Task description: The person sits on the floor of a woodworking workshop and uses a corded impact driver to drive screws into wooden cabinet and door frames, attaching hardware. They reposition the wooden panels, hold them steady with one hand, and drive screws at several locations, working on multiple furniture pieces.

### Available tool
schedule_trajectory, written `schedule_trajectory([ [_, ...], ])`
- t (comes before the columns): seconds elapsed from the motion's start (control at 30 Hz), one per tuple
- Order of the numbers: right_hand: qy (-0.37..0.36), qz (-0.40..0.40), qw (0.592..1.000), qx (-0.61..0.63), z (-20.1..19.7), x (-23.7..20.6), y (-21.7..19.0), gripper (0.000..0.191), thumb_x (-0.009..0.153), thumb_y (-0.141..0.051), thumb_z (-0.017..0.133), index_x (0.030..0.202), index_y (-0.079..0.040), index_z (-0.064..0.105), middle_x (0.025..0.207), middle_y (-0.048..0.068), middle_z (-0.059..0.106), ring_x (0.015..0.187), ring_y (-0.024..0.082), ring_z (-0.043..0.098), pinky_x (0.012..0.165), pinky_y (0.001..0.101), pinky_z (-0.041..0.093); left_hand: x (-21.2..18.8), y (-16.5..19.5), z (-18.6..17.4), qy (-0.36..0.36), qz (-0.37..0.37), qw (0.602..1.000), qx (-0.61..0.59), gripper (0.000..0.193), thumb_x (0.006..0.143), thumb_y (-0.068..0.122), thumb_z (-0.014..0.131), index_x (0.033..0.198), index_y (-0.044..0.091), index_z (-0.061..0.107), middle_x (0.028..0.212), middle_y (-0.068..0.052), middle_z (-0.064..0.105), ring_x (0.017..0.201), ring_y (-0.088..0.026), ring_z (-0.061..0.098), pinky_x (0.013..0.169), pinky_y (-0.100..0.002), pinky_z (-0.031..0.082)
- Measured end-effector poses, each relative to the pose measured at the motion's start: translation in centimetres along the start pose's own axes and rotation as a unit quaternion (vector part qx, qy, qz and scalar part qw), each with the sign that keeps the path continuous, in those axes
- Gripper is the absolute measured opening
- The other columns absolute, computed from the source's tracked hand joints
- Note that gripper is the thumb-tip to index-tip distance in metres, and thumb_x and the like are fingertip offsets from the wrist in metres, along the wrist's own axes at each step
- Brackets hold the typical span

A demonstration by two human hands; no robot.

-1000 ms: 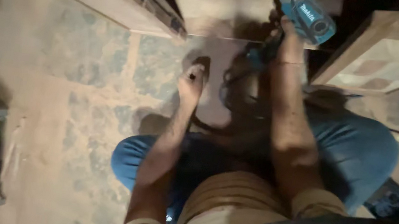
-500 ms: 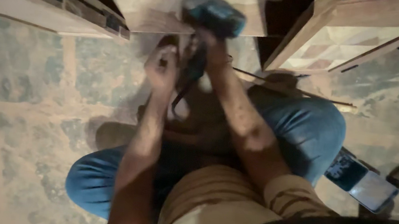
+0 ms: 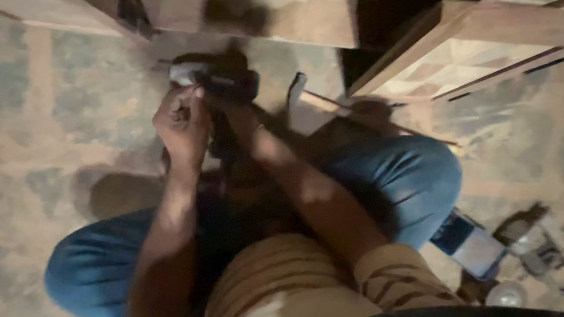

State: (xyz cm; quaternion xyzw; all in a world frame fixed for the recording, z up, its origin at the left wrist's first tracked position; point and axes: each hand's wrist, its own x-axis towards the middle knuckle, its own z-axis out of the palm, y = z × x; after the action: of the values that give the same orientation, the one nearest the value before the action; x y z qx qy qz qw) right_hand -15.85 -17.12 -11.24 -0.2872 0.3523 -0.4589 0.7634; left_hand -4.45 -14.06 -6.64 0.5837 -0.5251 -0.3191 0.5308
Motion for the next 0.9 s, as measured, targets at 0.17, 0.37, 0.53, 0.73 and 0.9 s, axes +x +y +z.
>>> schedule_trajectory([
  [0.17, -0.150, -0.120, 0.979, -0.064, -0.1, 1.5, 0.3, 0.058, 0.099, -0.044, 0.066, 0.139, -0.004, 0.057, 0.140, 0.010, 0.054, 0.132, 0.019, 0.048, 0.114, 0.0354, 0.036, 1.6, -2.0, 0.8, -0.004, 0.028, 0.992, -0.125, 0.010, 0.106, 0.005, 0.070, 0.111, -0.004, 0.069, 0.103, -0.009, 0.072, 0.091, -0.017, 0.065, 0.082, -0.030, 0.054],
  [0.37, -0.221, -0.117, 0.953, -0.170, -0.5, 1.7, -0.7, 0.088, 0.087, -0.066, 0.069, 0.150, -0.009, 0.050, 0.152, 0.006, 0.049, 0.143, 0.019, 0.043, 0.123, 0.0405, 0.030, 3.3, -3.3, 1.1, 0.019, -0.049, 0.968, -0.246, 0.015, 0.101, 0.004, 0.072, 0.109, -0.003, 0.062, 0.101, -0.006, 0.068, 0.093, -0.012, 0.063, 0.086, -0.028, 0.053],
  [0.53, -0.045, 0.125, 0.889, -0.437, -1.2, 1.8, -5.1, 0.049, 0.092, -0.038, 0.062, 0.130, -0.008, 0.059, 0.128, 0.009, 0.063, 0.116, 0.020, 0.061, 0.100, 0.0368, 0.050, 4.1, -4.0, 1.6, 0.036, -0.095, 0.956, -0.276, 0.014, 0.106, 0.003, 0.073, 0.096, -0.004, 0.067, 0.097, -0.007, 0.069, 0.091, -0.012, 0.061, 0.084, -0.028, 0.051],
  [0.73, 0.414, -0.395, 0.507, -0.645, -6.4, 6.2, -18.2, 0.032, 0.086, -0.012, 0.069, 0.116, -0.001, 0.064, 0.117, 0.028, 0.066, 0.104, 0.038, 0.066, 0.090, 0.0412, 0.058, 3.2, -3.0, 1.7, 0.013, 0.036, 0.997, -0.068, 0.008, 0.102, -0.002, 0.067, 0.101, 0.001, 0.074, 0.103, -0.007, 0.075, 0.098, -0.016, 0.069, 0.091, -0.030, 0.054],
  [0.9, 0.579, -0.146, 0.465, -0.654, -8.6, 8.9, -21.3, 0.030, 0.088, -0.014, 0.069, 0.116, -0.002, 0.065, 0.115, 0.025, 0.066, 0.102, 0.036, 0.066, 0.089, 0.0412, 0.057, 2.8, -4.3, 1.2, 0.036, 0.039, 0.998, -0.027, 0.006, 0.097, 0.003, 0.071, 0.098, 0.006, 0.075, 0.102, -0.011, 0.072, 0.096, -0.023, 0.067, 0.082, -0.033, 0.057],
])
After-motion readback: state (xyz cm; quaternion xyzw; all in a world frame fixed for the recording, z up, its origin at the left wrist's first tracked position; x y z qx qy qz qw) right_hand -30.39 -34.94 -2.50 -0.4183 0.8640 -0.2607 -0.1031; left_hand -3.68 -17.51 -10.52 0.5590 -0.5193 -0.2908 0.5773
